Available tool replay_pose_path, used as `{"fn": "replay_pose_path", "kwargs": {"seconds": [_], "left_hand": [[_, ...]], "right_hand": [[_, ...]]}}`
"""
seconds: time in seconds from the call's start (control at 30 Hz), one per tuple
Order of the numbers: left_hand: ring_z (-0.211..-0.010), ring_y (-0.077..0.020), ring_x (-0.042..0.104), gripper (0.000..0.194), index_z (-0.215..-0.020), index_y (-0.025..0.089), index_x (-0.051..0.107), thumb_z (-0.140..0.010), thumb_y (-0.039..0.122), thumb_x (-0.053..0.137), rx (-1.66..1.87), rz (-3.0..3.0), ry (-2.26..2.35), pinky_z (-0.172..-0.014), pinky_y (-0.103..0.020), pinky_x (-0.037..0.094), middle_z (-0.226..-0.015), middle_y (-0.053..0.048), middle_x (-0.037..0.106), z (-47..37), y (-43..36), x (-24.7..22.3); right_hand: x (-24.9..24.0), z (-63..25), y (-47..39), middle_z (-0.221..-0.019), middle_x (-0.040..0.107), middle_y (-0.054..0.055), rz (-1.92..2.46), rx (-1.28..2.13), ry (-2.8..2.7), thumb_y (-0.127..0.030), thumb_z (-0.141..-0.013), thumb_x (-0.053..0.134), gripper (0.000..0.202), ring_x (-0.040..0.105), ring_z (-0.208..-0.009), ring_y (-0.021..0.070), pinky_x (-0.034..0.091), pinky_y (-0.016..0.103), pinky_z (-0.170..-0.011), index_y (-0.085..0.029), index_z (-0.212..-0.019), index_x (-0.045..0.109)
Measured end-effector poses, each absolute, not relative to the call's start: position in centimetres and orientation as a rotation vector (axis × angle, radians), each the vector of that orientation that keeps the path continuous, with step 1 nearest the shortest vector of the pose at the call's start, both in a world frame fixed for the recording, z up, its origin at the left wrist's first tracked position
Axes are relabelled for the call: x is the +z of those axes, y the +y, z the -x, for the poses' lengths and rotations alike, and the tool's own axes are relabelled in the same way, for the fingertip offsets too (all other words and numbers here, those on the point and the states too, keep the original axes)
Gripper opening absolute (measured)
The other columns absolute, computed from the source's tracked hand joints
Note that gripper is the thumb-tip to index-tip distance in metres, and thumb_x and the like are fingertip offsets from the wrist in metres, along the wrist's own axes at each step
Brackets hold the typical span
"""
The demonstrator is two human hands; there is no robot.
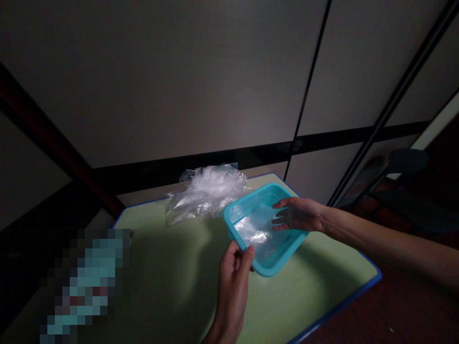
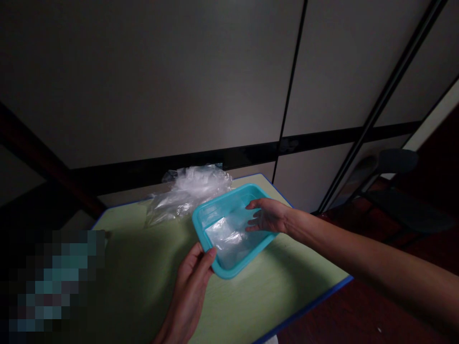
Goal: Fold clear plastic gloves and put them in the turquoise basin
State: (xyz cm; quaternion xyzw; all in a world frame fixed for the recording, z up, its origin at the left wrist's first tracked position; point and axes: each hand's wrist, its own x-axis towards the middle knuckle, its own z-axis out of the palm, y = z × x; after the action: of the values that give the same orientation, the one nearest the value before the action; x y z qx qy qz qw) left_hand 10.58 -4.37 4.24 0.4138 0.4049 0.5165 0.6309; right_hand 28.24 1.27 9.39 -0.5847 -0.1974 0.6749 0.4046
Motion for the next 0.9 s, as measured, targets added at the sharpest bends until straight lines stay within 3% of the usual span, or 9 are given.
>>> {"fn": "replay_pose_path", "kwargs": {"seconds": [0.3,0.5,0.63,0.77,0.9], "left_hand": [[-0.054,-0.0098,0.042,0.020,-0.064,0.017,0.051,-0.067,0.033,0.063,1.206,-0.939,0.954,-0.054,-0.020,0.031,-0.055,0.004,0.046,-10.3,-4.1,4.2],[-0.054,-0.0107,0.044,0.024,-0.067,0.016,0.054,-0.063,0.037,0.066,1.149,-0.907,0.938,-0.053,-0.020,0.032,-0.056,0.003,0.049,-9.9,-3.8,3.7],[-0.056,-0.0107,0.044,0.022,-0.075,0.016,0.057,-0.066,0.036,0.064,1.145,-0.922,0.888,-0.054,-0.020,0.033,-0.061,0.002,0.051,-9.7,-3.9,3.6],[-0.055,-0.0100,0.043,0.019,-0.074,0.016,0.058,-0.069,0.034,0.063,1.144,-0.937,0.892,-0.053,-0.020,0.033,-0.060,0.003,0.049,-9.4,-4.2,3.6],[-0.054,-0.0101,0.043,0.022,-0.073,0.016,0.060,-0.066,0.036,0.065,1.147,-0.940,0.913,-0.052,-0.020,0.033,-0.058,0.003,0.049,-9.2,-4.0,3.6]], "right_hand": [[11.1,-29.2,0.0,-0.103,0.051,0.011,1.457,1.497,-0.781,-0.009,-0.071,0.050,0.018,0.053,-0.090,0.0200,0.047,0.035,-0.074,-0.015,-0.088,0.054],[10.7,-28.0,0.1,-0.086,0.060,0.006,1.424,1.021,-2.051,0.000,-0.064,0.052,0.031,0.055,-0.081,0.0203,0.041,0.034,-0.078,-0.017,-0.086,0.066],[9.5,-26.6,0.3,-0.088,0.059,0.009,1.356,0.733,-2.593,0.005,-0.063,0.046,0.036,0.056,-0.073,0.0187,0.041,0.028,-0.068,-0.016,-0.082,0.068],[8.5,-26.5,1.0,-0.084,0.059,0.008,1.428,0.663,-2.625,0.004,-0.063,0.046,0.037,0.055,-0.065,0.0167,0.040,0.025,-0.061,-0.017,-0.083,0.068],[8.6,-27.1,1.4,-0.086,0.060,0.007,1.356,0.765,-2.575,0.005,-0.061,0.047,0.037,0.056,-0.076,0.0197,0.040,0.027,-0.069,-0.017,-0.083,0.067]]}}
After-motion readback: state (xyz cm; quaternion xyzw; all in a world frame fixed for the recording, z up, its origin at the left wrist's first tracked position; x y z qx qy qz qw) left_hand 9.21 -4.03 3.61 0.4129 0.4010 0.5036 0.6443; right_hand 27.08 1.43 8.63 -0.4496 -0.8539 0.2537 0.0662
